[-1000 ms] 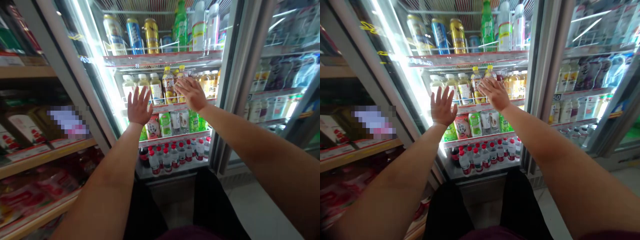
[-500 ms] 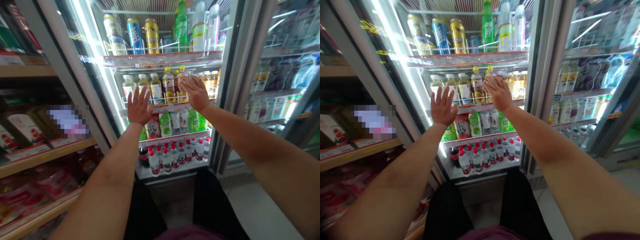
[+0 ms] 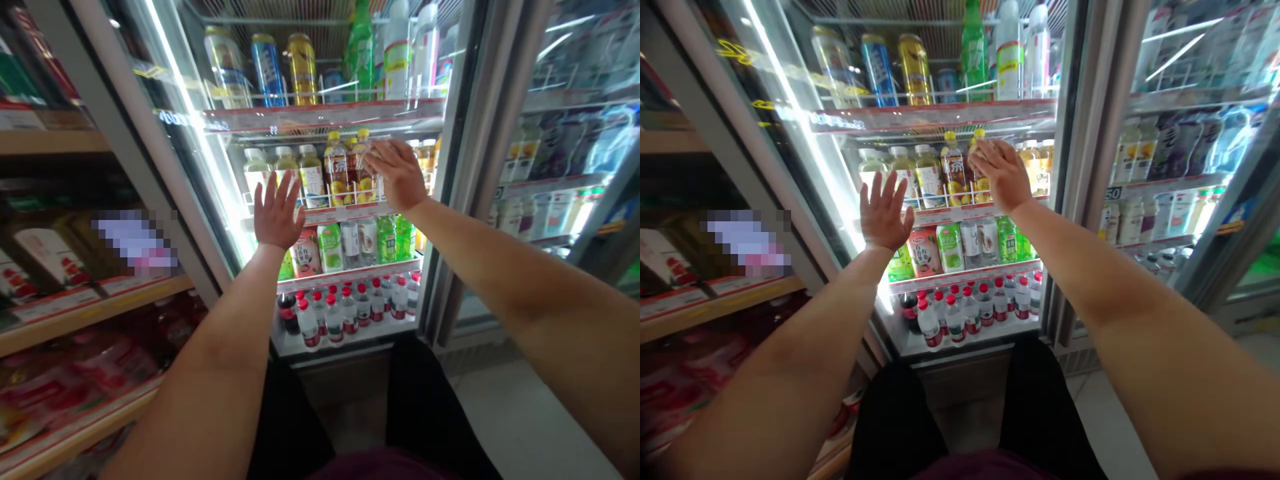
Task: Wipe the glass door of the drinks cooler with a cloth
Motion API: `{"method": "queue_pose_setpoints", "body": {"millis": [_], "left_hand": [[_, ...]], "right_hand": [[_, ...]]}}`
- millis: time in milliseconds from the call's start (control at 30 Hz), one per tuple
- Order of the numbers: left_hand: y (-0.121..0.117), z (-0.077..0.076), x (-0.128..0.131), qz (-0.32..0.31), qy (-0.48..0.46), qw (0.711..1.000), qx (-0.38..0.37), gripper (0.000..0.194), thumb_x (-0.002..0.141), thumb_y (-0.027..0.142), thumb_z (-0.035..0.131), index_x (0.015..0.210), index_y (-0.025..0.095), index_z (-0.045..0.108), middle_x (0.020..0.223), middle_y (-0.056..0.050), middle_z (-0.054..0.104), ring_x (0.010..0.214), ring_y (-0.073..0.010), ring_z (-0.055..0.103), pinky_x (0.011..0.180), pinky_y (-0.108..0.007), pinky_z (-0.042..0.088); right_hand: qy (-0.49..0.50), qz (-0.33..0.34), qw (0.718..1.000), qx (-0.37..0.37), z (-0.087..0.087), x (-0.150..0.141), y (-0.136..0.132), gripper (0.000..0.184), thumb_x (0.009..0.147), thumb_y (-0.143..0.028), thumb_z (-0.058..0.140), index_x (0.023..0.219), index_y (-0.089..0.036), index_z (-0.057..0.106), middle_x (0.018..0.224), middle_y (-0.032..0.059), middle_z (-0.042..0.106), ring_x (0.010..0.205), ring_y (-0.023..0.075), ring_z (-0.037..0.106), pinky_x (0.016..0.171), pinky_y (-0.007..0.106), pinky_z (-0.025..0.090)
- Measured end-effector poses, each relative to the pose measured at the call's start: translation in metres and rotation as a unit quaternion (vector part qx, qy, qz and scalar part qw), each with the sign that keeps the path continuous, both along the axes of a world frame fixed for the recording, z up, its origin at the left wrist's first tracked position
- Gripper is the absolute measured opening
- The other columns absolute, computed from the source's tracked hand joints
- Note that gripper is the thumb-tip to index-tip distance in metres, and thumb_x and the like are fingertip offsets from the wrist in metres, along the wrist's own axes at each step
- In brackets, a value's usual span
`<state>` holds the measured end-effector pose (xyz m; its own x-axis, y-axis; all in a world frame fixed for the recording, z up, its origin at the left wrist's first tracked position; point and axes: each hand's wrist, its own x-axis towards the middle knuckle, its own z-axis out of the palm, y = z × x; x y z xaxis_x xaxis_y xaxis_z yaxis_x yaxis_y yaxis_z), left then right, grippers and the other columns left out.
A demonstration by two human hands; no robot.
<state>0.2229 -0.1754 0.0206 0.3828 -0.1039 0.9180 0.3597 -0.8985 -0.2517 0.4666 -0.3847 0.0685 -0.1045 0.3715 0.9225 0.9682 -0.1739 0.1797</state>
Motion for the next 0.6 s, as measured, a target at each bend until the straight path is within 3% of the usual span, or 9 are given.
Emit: {"method": "queue_pose_setpoints", "body": {"millis": [200,333,433,600], "left_hand": [[-0.002,0.0,0.0,-0.001,-0.001,1.0,0.005,0.065,0.099,0.031,0.052,0.163,0.025,0.041,0.168,-0.005,0.037,0.161,-0.0314,0.018,0.134,-0.056,0.006],[0.0,-0.001,0.0,0.005,-0.008,1.0,0.017,0.064,0.1,0.032,0.051,0.162,0.024,0.042,0.167,-0.005,0.038,0.16,-0.0307,0.02,0.134,-0.055,0.007],[-0.001,-0.001,0.0,0.002,-0.009,1.0,0.014,0.064,0.099,0.032,0.052,0.162,0.024,0.042,0.167,-0.006,0.038,0.16,-0.0308,0.02,0.134,-0.055,0.007],[-0.002,0.0,0.0,-0.002,-0.006,1.0,0.003,0.064,0.099,0.031,0.052,0.162,0.024,0.042,0.167,-0.006,0.038,0.16,-0.0308,0.02,0.134,-0.055,0.007]], "right_hand": [[0.026,-0.007,0.999,0.033,-0.016,-0.001,-0.001,0.05,0.11,-0.028,0.031,0.146,-0.029,0.065,0.157,-0.0006,0.057,0.149,0.0312,0.046,0.128,0.055,0.037],[0.009,0.001,1.0,0.006,-0.007,0.005,-0.004,0.047,0.11,-0.031,0.034,0.142,-0.027,0.069,0.156,0.0005,0.059,0.147,0.0297,0.048,0.127,0.052,0.038],[0.027,-0.006,0.999,0.023,0.001,0.007,-0.005,0.049,0.109,-0.027,0.032,0.146,-0.028,0.064,0.159,0.0006,0.055,0.149,0.0308,0.044,0.128,0.056,0.034],[0.045,-0.022,0.998,0.042,-0.007,0.003,-0.004,0.054,0.104,-0.021,0.032,0.146,-0.026,0.064,0.16,-0.0002,0.054,0.149,0.0309,0.043,0.129,0.054,0.033]]}}
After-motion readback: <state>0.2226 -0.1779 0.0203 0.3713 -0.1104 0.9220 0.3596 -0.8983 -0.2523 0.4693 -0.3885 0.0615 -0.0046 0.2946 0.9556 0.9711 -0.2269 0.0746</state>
